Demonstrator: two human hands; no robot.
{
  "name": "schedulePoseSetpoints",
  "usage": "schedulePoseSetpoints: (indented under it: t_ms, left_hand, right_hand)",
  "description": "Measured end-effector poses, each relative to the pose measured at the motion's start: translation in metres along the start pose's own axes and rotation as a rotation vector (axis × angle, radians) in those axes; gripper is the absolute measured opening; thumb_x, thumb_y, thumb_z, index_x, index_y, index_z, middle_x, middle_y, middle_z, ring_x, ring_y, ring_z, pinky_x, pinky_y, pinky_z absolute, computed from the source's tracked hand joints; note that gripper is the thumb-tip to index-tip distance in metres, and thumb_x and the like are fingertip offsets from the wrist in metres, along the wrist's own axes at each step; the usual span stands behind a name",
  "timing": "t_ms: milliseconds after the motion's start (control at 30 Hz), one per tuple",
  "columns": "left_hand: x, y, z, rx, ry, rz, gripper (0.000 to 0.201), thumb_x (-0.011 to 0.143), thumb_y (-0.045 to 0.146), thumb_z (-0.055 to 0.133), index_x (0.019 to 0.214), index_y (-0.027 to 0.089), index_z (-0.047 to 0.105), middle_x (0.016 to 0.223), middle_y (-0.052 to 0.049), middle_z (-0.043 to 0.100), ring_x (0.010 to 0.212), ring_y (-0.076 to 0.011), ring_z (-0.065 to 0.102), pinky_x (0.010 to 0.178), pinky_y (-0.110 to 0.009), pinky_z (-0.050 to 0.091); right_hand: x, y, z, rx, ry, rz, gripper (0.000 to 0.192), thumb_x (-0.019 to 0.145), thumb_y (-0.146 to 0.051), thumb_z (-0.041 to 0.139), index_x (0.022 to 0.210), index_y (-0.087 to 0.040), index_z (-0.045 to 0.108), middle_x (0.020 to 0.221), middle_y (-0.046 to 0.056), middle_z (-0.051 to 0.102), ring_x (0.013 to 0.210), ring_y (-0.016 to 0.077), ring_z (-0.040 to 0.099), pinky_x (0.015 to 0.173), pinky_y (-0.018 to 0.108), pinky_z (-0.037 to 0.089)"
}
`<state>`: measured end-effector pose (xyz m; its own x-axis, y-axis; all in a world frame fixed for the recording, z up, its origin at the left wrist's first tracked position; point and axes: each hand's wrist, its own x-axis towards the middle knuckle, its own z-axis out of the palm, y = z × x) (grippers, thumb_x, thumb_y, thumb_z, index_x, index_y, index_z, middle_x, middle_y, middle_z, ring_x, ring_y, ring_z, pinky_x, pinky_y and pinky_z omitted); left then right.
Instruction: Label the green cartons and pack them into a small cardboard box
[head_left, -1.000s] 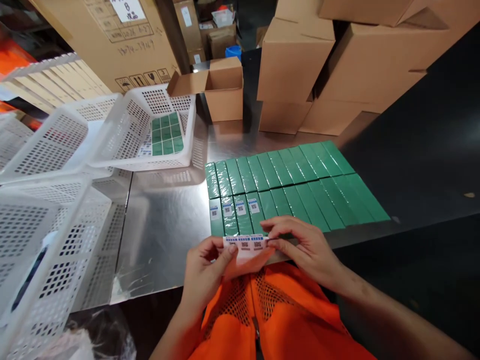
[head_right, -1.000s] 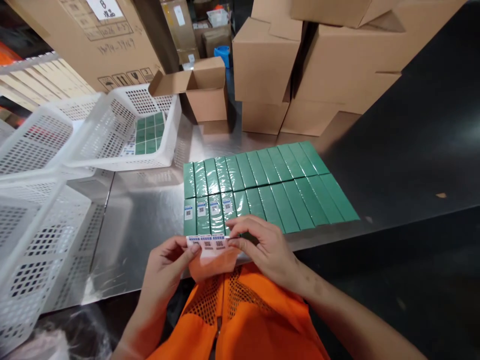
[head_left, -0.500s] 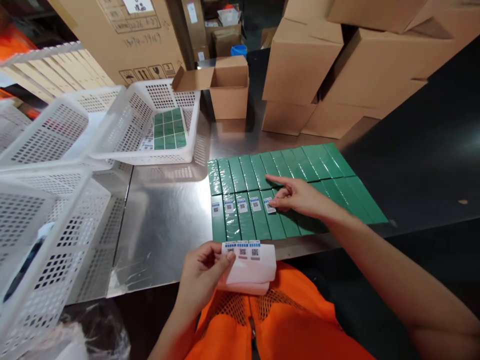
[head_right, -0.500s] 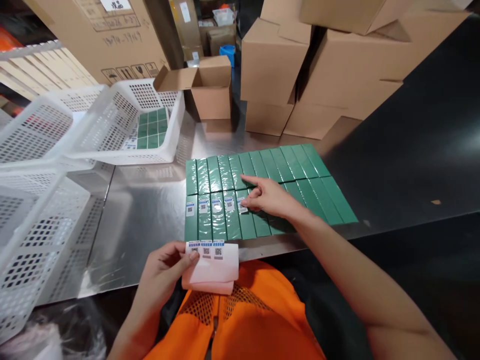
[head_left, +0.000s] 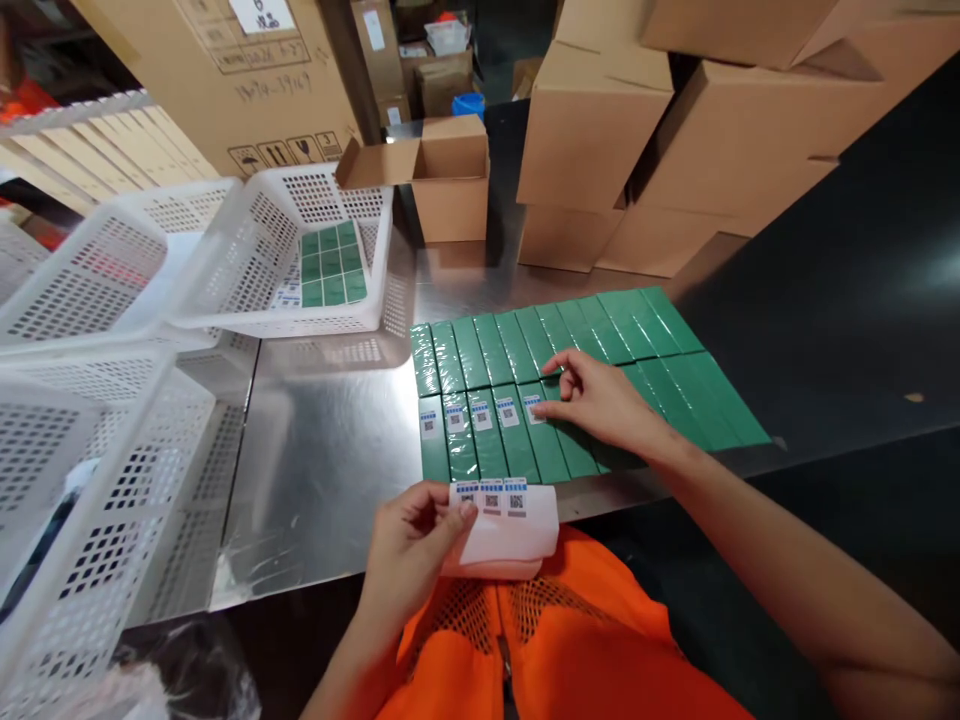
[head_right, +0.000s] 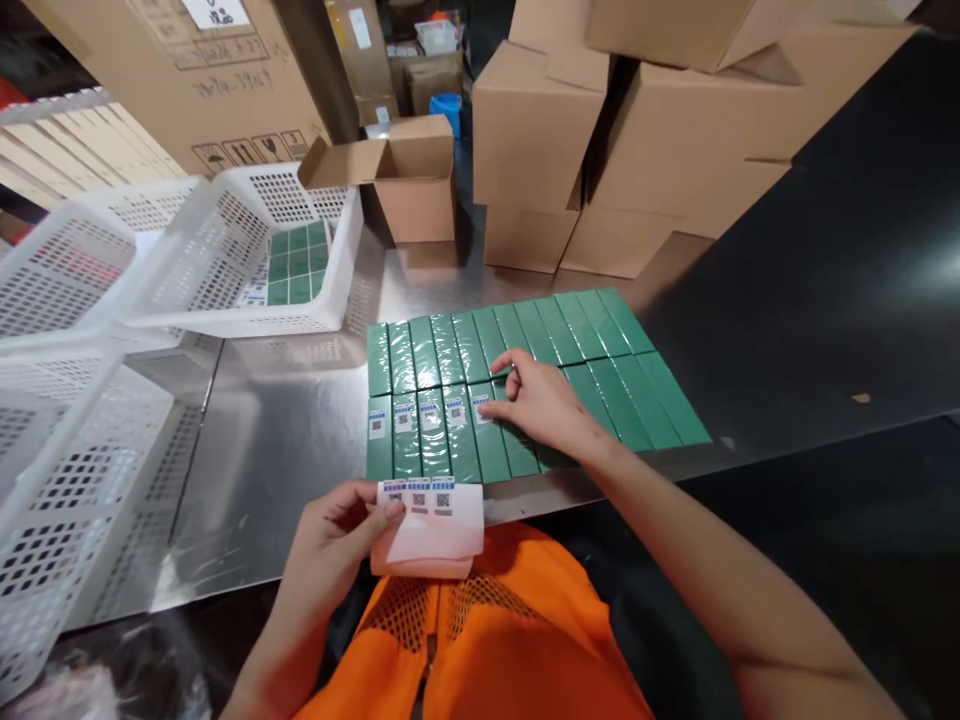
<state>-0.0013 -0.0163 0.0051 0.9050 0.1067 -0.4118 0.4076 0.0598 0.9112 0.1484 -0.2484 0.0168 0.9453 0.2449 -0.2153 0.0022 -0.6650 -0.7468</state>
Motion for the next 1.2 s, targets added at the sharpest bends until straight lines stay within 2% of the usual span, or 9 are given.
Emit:
schedulePoseSetpoints:
  t_ms: [167, 300, 467, 633, 767, 933, 1067, 1133, 1200]
  left_hand:
    - [0.002, 0.007, 0.009, -0.018, 0.044, -0.014, 0.03, 0.068, 0.043, 0.081, 0.072, 0.015, 0.072, 0.064, -0.003, 0.069, 0.057, -0.0121, 0.058, 0.055, -0.02, 0.046]
    - [0.005, 0.011, 0.015, -0.02, 0.051, -0.053, 0.033, 0.065, 0.044, 0.082, 0.072, 0.014, 0.071, 0.063, -0.004, 0.069, 0.055, -0.0122, 0.058, 0.053, -0.02, 0.046]
    - [0.005, 0.009, 0.016, 0.027, 0.034, -0.035, 0.032, 0.067, 0.044, 0.081, 0.07, 0.014, 0.071, 0.063, -0.003, 0.068, 0.056, -0.0122, 0.057, 0.053, -0.02, 0.045]
    - [0.003, 0.002, 0.015, 0.081, 0.005, -0.025, 0.032, 0.072, 0.046, 0.078, 0.074, 0.015, 0.072, 0.066, -0.003, 0.067, 0.059, -0.0128, 0.056, 0.056, -0.021, 0.045]
    - [0.002, 0.001, 0.013, 0.079, 0.029, -0.043, 0.034, 0.069, 0.047, 0.078, 0.072, 0.014, 0.071, 0.064, -0.004, 0.067, 0.058, -0.013, 0.055, 0.055, -0.021, 0.043]
    - [0.003, 0.004, 0.013, 0.05, 0.031, -0.068, 0.036, 0.065, 0.049, 0.08, 0.07, 0.014, 0.071, 0.064, -0.005, 0.068, 0.057, -0.0139, 0.056, 0.054, -0.022, 0.044]
    - [0.004, 0.004, 0.016, 0.038, 0.009, -0.071, 0.037, 0.065, 0.049, 0.08, 0.072, 0.014, 0.071, 0.065, -0.005, 0.069, 0.058, -0.0148, 0.058, 0.055, -0.022, 0.045]
    - [0.004, 0.004, 0.017, 0.038, 0.003, -0.067, 0.037, 0.067, 0.049, 0.079, 0.074, 0.014, 0.072, 0.066, -0.006, 0.07, 0.059, -0.015, 0.059, 0.056, -0.022, 0.046]
    - [0.004, 0.006, 0.019, 0.037, 0.004, -0.066, 0.037, 0.067, 0.049, 0.079, 0.074, 0.014, 0.071, 0.067, -0.006, 0.07, 0.058, -0.0147, 0.058, 0.056, -0.022, 0.045]
  right_hand:
    - [-0.05, -0.008, 0.013, 0.208, -0.217, -0.264, 0.021, 0.081, -0.04, 0.074, 0.093, -0.024, 0.072, 0.088, 0.004, 0.064, 0.078, 0.0173, 0.06, 0.07, 0.031, 0.048]
    - [-0.069, -0.012, 0.01, 0.346, -0.131, -0.405, 0.011, 0.087, -0.033, 0.07, 0.078, -0.026, 0.07, 0.085, 0.003, 0.064, 0.084, 0.0187, 0.062, 0.079, 0.034, 0.05]
    - [-0.04, 0.001, -0.019, 0.52, 0.108, -0.204, 0.021, 0.084, -0.044, 0.07, 0.086, -0.026, 0.06, 0.09, 0.004, 0.065, 0.086, 0.0197, 0.062, 0.079, 0.035, 0.052]
    - [-0.001, 0.024, -0.027, 0.413, -0.151, 0.011, 0.039, 0.075, -0.036, 0.073, 0.104, -0.025, 0.05, 0.067, -0.005, 0.057, 0.061, 0.0144, 0.056, 0.059, 0.028, 0.048]
    - [0.007, 0.035, -0.023, 0.39, -0.206, 0.076, 0.055, 0.073, -0.026, 0.074, 0.112, -0.026, 0.036, 0.068, -0.007, 0.061, 0.058, 0.0142, 0.057, 0.057, 0.027, 0.047]
    - [0.008, 0.028, -0.019, 0.307, -0.181, 0.119, 0.049, 0.074, -0.021, 0.071, 0.106, -0.026, 0.034, 0.066, -0.007, 0.061, 0.057, 0.015, 0.058, 0.056, 0.028, 0.047]
    - [0.011, 0.013, -0.023, -0.08, -0.062, 0.145, 0.048, 0.069, -0.017, 0.074, 0.104, -0.024, 0.041, 0.062, -0.007, 0.059, 0.059, 0.0166, 0.058, 0.054, 0.027, 0.039]
    - [0.007, 0.008, -0.025, -0.242, -0.01, 0.086, 0.045, 0.068, -0.022, 0.078, 0.102, -0.023, 0.048, 0.063, -0.006, 0.057, 0.06, 0.0165, 0.055, 0.054, 0.027, 0.035]
    - [-0.004, 0.003, -0.023, -0.212, -0.006, -0.028, 0.038, 0.073, -0.031, 0.078, 0.102, -0.022, 0.056, 0.069, -0.004, 0.056, 0.061, 0.0153, 0.053, 0.054, 0.027, 0.036]
